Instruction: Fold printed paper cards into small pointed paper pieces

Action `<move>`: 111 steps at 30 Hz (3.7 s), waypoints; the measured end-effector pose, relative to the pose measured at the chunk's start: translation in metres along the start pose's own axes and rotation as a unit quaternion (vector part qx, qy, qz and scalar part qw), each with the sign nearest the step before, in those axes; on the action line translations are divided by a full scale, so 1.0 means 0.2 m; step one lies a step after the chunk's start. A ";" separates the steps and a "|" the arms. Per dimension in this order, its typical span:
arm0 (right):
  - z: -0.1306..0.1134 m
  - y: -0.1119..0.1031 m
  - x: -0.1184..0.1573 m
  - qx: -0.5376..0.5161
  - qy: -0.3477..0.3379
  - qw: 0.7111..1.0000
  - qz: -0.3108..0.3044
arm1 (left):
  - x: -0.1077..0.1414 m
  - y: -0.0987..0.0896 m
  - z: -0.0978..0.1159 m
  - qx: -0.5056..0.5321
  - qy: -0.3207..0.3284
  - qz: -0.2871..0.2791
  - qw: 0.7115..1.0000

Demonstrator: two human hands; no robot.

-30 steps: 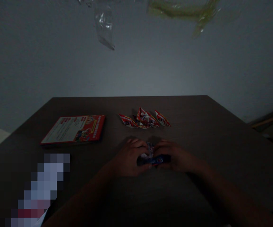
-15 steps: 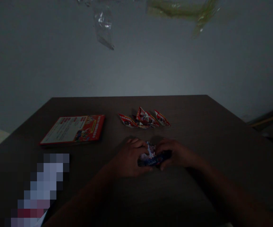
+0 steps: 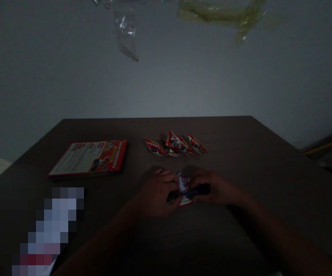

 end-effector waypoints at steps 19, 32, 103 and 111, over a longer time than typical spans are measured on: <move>-0.01 0.01 0.03 0.153 0.071 0.983 -0.074 | 0.01 0.06 0.04 -0.083 -0.001 -0.034 0.996; 0.04 -0.08 0.08 0.147 0.106 0.982 -0.059 | 0.00 0.06 0.02 -0.095 -0.017 -0.031 0.995; 0.20 0.00 0.02 0.089 0.268 0.953 0.108 | -0.01 0.07 -0.17 -0.023 -0.299 0.014 0.954; 0.21 -0.01 0.03 0.075 0.285 0.949 0.113 | 0.00 0.05 -0.20 0.002 -0.314 0.011 0.949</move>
Point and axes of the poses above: each hand's wrist, its own x-axis away from the middle knuckle, its own y-axis out of the palm, z = x × y, the point moved 8 cm from there along -x, towards the middle knuckle, and after that the axes turned 8 degrees about -y, right-handed, at the moved point
